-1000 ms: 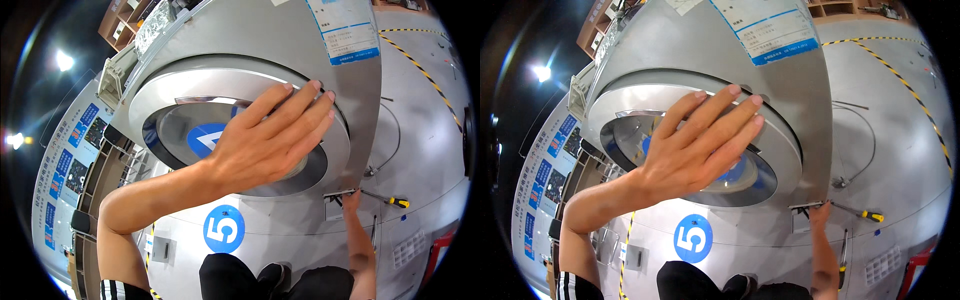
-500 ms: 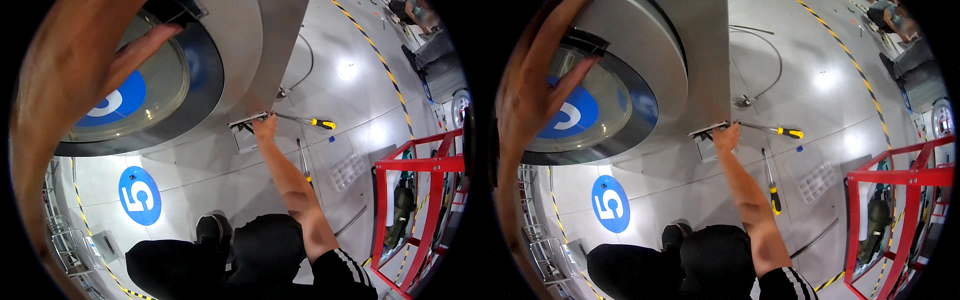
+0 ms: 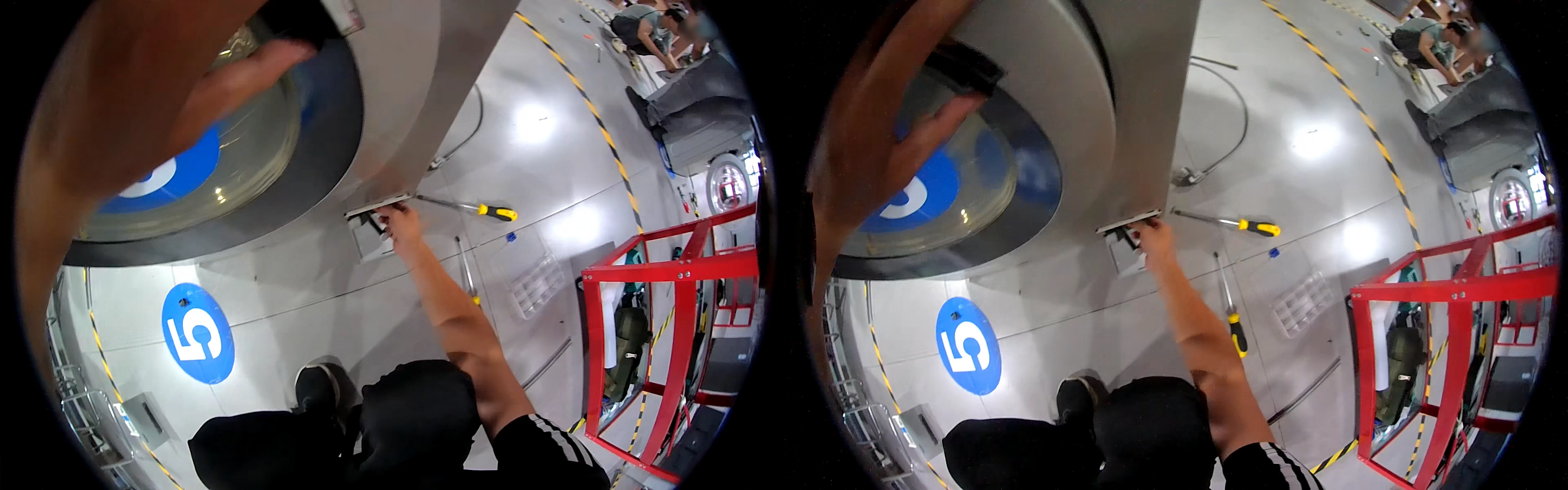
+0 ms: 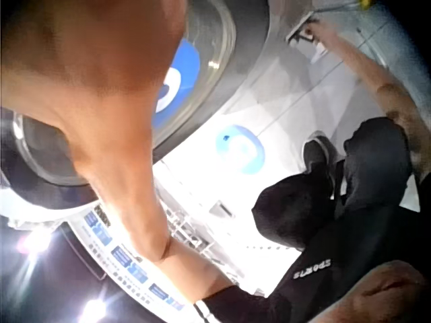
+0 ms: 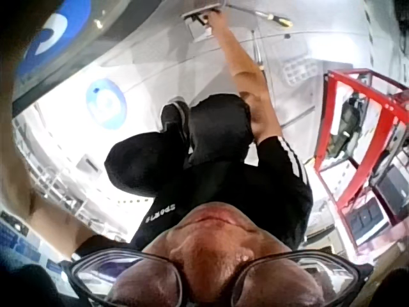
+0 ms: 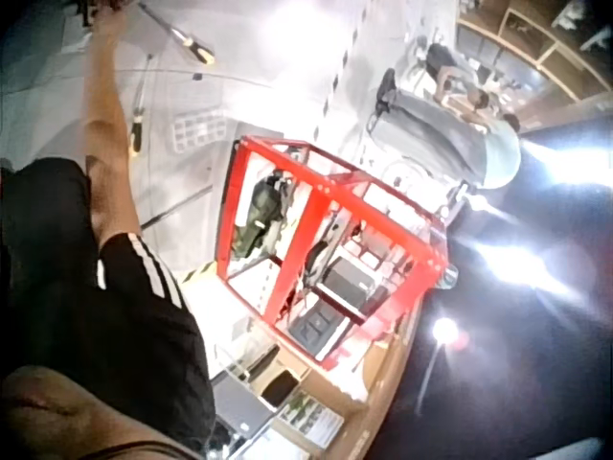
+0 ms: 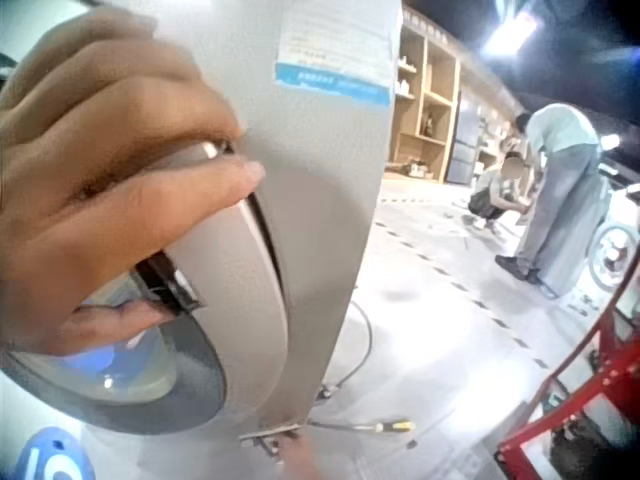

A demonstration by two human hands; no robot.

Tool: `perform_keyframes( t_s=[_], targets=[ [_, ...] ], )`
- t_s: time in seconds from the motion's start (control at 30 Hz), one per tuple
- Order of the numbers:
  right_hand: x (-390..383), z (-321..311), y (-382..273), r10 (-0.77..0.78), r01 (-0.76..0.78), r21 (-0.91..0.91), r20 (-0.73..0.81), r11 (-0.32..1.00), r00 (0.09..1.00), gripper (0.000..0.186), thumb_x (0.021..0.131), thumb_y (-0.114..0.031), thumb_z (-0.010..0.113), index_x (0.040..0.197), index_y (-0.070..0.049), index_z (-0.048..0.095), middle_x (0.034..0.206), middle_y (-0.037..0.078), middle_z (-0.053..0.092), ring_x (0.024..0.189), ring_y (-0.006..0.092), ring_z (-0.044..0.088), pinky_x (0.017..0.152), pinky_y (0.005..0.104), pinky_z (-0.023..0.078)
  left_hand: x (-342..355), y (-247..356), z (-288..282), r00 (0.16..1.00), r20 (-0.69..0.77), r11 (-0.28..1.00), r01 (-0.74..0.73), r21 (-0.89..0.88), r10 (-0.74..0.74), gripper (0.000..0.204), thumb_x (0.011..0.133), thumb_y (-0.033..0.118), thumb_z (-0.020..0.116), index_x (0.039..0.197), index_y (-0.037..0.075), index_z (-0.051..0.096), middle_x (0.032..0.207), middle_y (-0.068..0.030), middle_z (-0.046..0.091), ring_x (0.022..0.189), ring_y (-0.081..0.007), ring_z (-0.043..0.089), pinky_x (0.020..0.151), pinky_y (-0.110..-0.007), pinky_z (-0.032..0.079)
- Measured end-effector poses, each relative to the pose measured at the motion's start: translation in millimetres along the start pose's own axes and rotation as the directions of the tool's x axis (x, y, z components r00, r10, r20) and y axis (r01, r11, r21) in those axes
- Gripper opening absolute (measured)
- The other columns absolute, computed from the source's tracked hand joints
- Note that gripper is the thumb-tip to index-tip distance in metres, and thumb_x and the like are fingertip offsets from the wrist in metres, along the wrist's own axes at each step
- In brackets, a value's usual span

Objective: The person unscrews the door hinge of a washing machine using a screwdriver, then lifts the door away and places it down, and finally begins working on a component near the bottom of the appliance.

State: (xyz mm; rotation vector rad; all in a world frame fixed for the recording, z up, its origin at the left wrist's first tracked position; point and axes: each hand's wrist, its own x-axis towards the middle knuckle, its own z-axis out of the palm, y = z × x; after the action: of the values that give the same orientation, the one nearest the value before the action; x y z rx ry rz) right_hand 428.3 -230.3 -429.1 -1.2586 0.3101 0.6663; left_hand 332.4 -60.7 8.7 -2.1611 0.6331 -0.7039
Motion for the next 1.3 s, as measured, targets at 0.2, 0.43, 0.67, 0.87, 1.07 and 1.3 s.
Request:
perform_keyframes(
  t_s=[0.2,0.43,0.67,0.87,1.07,1.3],
  targets=[
    [8,3,8,0.132,-0.159,0.099,0.236,0.982,0.963,0.010,0.079,-0.017,0.056,0.078,-0.007,0.057,0.070,0.002,0.058,0.059,0.0110,0.051,0.047,0.0226,0.037,5,-1,-4,1.000,0.015,1.000,0.023,-0.008,-0.023,0.083,0.055,0.014,0.080,0.129,0.013,0.043,0.132,-0.0117,0.042,0.127,-0.0305,0.035,0.105,-0.048,0.029],
    [7,-10,5,0.186,-0.221,0.150,0.220,0.964,0.958,0.015,0.083,-0.025,0.054,0.077,-0.012,0.050,0.077,-0.001,0.060,0.067,0.0105,0.053,0.055,0.0216,0.037,12,-4,-3,0.999,0.009,0.999,0.036,-0.019,-0.036,0.090,0.050,0.010,0.084,0.129,0.013,0.042,0.134,-0.0123,0.041,0.128,-0.0316,0.033,0.106,-0.048,0.029],
    [9,-8,21,-0.037,-0.031,0.350,0.187,0.936,0.982,0.009,0.083,-0.015,0.060,0.088,-0.010,0.055,0.076,0.001,0.061,0.066,0.0080,0.055,0.054,0.0186,0.038,12,-2,4,1.000,-0.013,0.999,0.027,-0.025,-0.027,0.089,0.051,0.010,0.083,0.129,0.013,0.042,0.135,-0.0127,0.039,0.129,-0.0326,0.031,0.106,-0.050,0.028],
    [0,-7,17,-0.100,0.006,0.402,0.214,0.916,0.972,0.009,0.086,-0.011,0.058,0.090,-0.004,0.057,0.078,0.004,0.061,0.067,0.0110,0.056,0.060,0.0221,0.044,4,-5,6,1.000,-0.003,0.999,0.031,-0.026,-0.031,0.088,0.051,0.010,0.083,0.129,0.013,0.041,0.135,-0.0131,0.038,0.129,-0.0335,0.030,0.106,-0.051,0.027],
    [-4,-6,7,-0.028,-0.042,0.328,0.206,0.944,0.978,0.009,0.088,-0.010,0.054,0.091,-0.002,0.057,0.076,0.005,0.060,0.067,0.0116,0.055,0.058,0.0235,0.044,7,-5,3,1.000,-0.005,1.000,0.023,-0.013,-0.023,0.090,0.050,0.013,0.084,0.130,0.013,0.041,0.136,-0.0133,0.037,0.129,-0.0333,0.030,0.107,-0.052,0.023],
    [5,5,7,0.007,-0.031,0.159,0.150,0.987,0.989,0.007,0.084,-0.006,0.053,0.089,-0.003,0.057,0.077,0.004,0.059,0.069,0.0115,0.054,0.054,0.0244,0.042,24,9,-14,0.993,-0.008,0.991,0.118,-0.058,-0.119,0.085,0.049,0.023,0.086,0.124,0.013,0.048,0.131,-0.0131,0.041,0.126,-0.0326,0.033,0.107,-0.051,0.023]
  ],
)
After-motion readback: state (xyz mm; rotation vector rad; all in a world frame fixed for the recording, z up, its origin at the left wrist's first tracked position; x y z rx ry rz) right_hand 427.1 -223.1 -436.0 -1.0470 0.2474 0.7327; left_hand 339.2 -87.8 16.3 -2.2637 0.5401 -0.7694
